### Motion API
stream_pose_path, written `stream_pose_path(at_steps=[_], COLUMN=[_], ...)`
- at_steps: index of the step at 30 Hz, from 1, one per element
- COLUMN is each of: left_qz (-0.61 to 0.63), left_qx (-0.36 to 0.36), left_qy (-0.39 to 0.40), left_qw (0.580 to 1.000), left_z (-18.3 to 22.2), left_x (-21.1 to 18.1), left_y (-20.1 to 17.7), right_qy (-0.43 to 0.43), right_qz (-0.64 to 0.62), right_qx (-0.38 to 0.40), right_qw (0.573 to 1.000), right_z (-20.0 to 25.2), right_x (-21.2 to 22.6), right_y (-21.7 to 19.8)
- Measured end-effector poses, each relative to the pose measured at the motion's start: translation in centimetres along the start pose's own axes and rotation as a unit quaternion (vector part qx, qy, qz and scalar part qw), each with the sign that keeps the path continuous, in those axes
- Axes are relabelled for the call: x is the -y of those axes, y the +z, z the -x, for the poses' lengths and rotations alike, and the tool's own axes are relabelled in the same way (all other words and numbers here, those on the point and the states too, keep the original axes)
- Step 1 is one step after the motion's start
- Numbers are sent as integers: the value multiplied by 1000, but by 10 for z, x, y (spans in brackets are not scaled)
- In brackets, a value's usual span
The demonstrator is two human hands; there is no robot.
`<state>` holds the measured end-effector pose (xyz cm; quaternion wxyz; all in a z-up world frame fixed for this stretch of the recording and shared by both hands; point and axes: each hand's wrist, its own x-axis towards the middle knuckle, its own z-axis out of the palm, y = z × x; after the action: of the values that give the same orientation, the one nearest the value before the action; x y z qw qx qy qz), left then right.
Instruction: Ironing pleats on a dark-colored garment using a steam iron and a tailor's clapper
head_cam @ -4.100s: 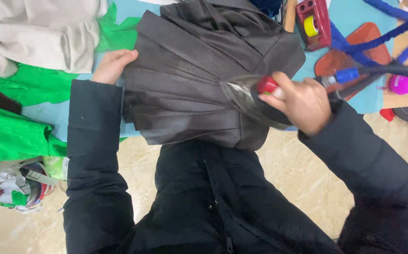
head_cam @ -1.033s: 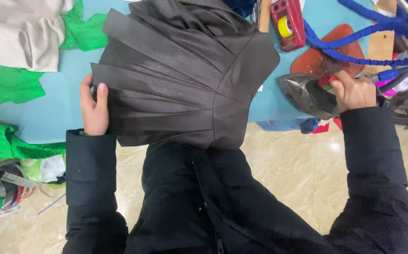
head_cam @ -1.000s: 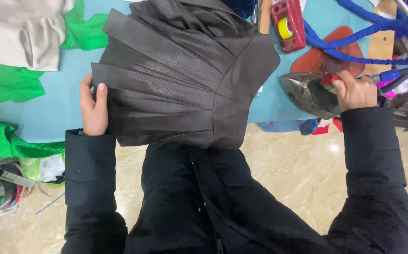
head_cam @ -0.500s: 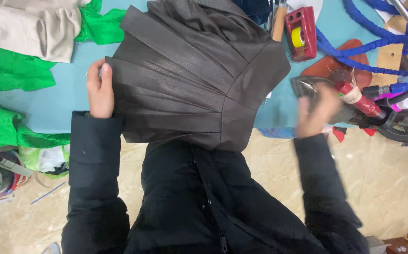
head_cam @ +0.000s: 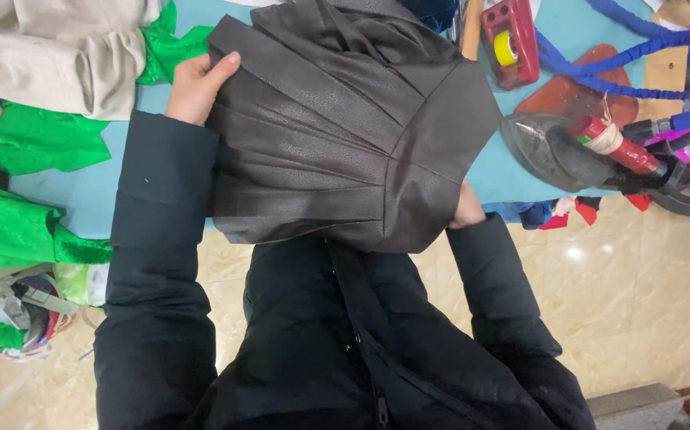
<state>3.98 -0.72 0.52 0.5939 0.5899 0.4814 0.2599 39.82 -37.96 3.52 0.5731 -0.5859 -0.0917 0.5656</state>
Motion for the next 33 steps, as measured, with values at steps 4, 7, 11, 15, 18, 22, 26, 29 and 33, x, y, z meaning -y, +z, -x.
stream_pose_path(at_steps=[4,7,11,15,18,22,26,29,33], left_qz=[129,168,216,237,259,281,271,234,155], left_qx=[-10,-39,-35,-19,-27,-47,-47,-41,38], left_qy=[28,23,41,45,56,103,76,85,98], left_qw=[991,985,975,970,964,953,958,968,982], left_z=[10,21,25,30,27,22,30,25,31], left_x=[-4,-9,-3,-13,-9,-5,-14,-4,-24], left_y=[4,2,7,16,23,25,33,44,58], right_qy=[-11,-25,-40,-53,-65,-78,-93,-102,-115], right_qz=[-4,-8,-8,-7,-11,-19,-28,-33,-38], right_qx=[-13,-25,-43,-59,-73,-93,-116,-134,-158], right_qw=[1000,999,998,997,995,992,989,985,980], right_z=[-3,-6,-7,-8,-5,-2,0,4,11], right_x=[-3,-2,1,5,8,2,2,-1,-2], right_y=[1,-2,-12,-21,-25,-36,-38,-46,-52])
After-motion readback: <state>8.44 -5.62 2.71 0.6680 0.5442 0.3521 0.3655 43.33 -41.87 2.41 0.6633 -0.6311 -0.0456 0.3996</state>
